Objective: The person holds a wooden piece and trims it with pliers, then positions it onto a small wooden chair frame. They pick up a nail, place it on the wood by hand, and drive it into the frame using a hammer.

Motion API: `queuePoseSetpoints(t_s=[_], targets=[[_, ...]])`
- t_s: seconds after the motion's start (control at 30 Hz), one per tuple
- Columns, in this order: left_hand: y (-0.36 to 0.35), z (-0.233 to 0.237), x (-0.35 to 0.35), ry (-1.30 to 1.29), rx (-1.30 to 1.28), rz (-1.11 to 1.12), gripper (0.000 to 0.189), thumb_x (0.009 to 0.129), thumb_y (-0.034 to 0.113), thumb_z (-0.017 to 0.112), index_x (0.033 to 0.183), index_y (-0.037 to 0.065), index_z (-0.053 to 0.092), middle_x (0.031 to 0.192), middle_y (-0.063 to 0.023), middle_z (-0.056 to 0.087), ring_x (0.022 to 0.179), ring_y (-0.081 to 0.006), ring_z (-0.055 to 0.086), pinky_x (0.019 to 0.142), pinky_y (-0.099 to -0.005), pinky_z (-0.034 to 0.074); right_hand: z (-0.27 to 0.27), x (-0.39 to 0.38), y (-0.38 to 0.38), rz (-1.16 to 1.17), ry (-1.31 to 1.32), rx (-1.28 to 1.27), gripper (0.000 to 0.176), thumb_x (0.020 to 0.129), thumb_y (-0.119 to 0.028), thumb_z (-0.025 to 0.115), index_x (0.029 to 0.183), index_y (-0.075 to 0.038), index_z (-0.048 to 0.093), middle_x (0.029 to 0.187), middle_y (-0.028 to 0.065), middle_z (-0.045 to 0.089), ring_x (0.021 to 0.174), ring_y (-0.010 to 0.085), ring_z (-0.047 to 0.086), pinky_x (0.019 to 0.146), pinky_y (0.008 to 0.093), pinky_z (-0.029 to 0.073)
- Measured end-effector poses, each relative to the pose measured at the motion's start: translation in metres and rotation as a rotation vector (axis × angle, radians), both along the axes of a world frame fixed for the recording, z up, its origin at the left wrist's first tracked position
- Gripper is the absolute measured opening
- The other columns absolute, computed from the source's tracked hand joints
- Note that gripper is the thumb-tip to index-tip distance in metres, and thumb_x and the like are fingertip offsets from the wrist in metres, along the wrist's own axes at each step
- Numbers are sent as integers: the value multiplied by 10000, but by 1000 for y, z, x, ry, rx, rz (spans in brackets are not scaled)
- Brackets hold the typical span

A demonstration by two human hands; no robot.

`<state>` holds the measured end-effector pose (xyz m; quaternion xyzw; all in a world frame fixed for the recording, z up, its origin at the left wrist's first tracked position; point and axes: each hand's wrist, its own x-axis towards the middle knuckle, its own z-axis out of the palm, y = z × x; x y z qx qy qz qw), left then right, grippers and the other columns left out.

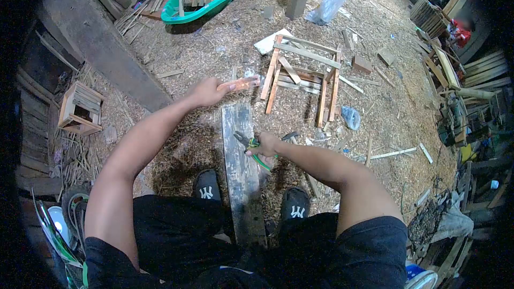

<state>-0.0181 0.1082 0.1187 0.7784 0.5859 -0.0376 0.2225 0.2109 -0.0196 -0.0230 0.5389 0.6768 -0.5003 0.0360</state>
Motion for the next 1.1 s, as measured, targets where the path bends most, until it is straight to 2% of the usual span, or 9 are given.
queuePoseSetpoints(t_s=[0.23,0.37,0.57,0.7,0.77,0.87,0.93,0.97,1.1], targets=[[-1,4,1,-17,0,-29,594,943,604,553,997,46,749,1052,-253,721,1015,-413,700,892,-528,535,5,9,-4,-167,248,-331,404,956,-339,726,1025,55,671,869,156,746,686,243,734,536,361,607],[-1,1,-3,-41,31,-64,569,947,579,562,972,44,752,962,-252,728,946,-411,712,864,-525,539,6,19,-3,-36,226,-233,450,966,-390,703,1082,42,650,933,144,742,716,244,736,569,361,618],[0,-8,-11,-119,63,-105,557,965,556,551,939,32,738,857,-244,712,830,-400,705,789,-512,532,-13,54,1,-8,161,-433,479,985,-454,654,1144,-2,641,959,98,727,784,203,728,593,365,600],[-1,-14,-12,-267,134,-195,489,992,488,558,987,26,720,838,-218,708,804,-358,697,767,-488,520,-2,81,5,21,28,-328,515,984,-511,623,1162,-31,675,936,127,727,794,215,708,682,352,572],[0,-15,-8,-315,127,-232,449,983,455,590,1020,26,718,848,-207,711,814,-329,698,768,-477,520,9,92,11,202,-155,69,527,991,-520,606,1134,-23,711,957,149,738,832,233,698,807,402,563],[-3,-7,3,-384,79,-292,394,964,400,646,1062,27,722,865,-185,719,829,-277,697,769,-453,521,55,93,20,-249,139,86,604,1025,-551,507,1283,-29,668,1126,189,727,927,280,707,896,438,551],[-3,-3,13,-403,41,-317,374,955,378,669,1072,28,728,871,-176,724,835,-254,694,770,-439,524,96,85,23,-460,208,224,646,1056,-530,452,1475,-37,459,1260,184,633,902,238,707,807,407,589],[-2,-4,18,-434,45,-334,380,948,382,678,1076,29,734,882,-170,731,840,-246,696,779,-430,529,111,81,24,-624,513,80,576,1064,-458,493,1442,-25,480,1171,181,642,858,214,718,723,376,598],[-3,1,39,-515,47,-397,356,934,366,708,1068,40,757,911,-150,753,858,-224,702,813,-407,541,135,79,28,-717,788,183,363,1074,-226,533,1346,14,545,1065,162,668,755,215,719,636,329,603]])
